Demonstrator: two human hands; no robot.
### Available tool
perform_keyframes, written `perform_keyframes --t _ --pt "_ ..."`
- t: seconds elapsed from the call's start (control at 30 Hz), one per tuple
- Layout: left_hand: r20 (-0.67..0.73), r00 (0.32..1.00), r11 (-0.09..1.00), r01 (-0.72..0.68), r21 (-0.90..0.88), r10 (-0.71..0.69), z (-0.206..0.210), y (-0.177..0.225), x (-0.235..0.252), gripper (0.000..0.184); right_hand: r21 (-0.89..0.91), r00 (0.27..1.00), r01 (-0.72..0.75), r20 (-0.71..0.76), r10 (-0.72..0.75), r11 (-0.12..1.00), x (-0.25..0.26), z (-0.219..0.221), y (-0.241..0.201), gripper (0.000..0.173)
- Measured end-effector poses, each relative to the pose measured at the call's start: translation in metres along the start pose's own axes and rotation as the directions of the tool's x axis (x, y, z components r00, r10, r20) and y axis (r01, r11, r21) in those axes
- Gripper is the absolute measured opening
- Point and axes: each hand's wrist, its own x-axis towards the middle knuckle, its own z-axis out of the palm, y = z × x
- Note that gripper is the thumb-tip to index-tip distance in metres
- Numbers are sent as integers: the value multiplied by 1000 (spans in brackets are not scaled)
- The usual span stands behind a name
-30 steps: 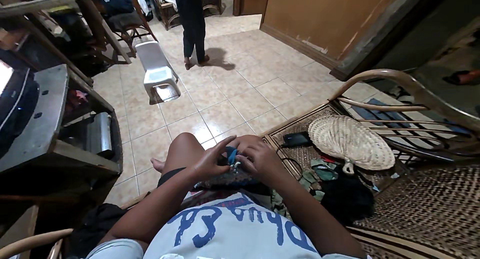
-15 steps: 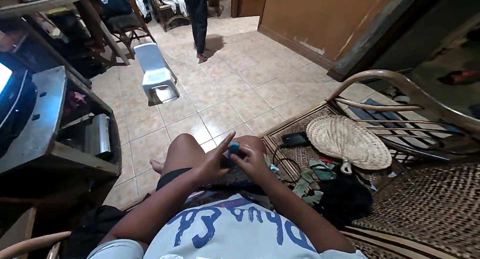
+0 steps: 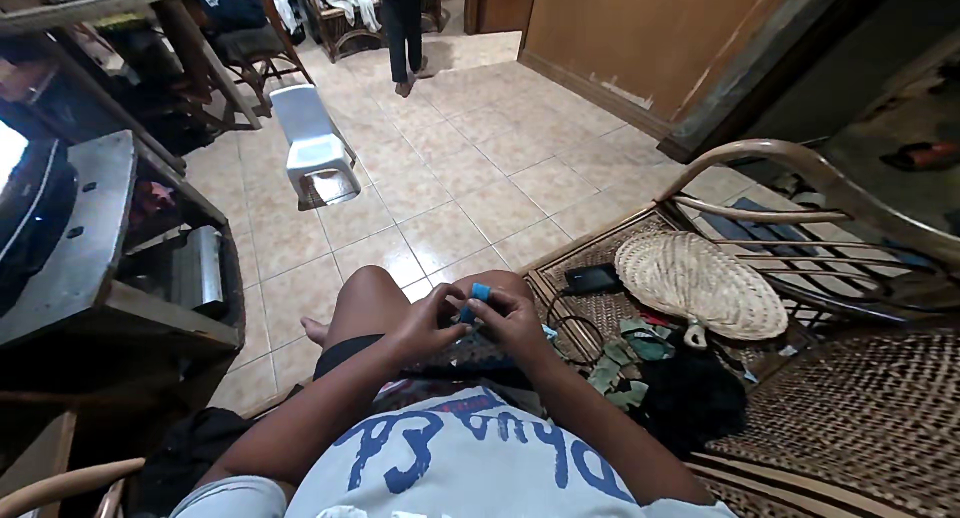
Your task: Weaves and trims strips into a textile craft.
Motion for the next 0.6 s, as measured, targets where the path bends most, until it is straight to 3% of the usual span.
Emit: perform_keyframes --t 0.23,0.4,0.5,0.6 --pt "-109 989 976 -116 -182 97 12 -10 1 41 -288 971 236 34 -236 928 -3 -4 18 28" --pt "-107 991 943 -110 -314 80 15 -12 0 42 -346 919 369 -2 -394 863 -4 -2 29 29" --pt "-90 982 939 -187 -289 167 15 -22 0 41 -273 926 359 -14 -377 892 -2 -2 34 28" --pt "-55 967 954 -253 -162 248 13 -24 -2 20 -181 959 279 -8 -285 943 1 -3 31 23"
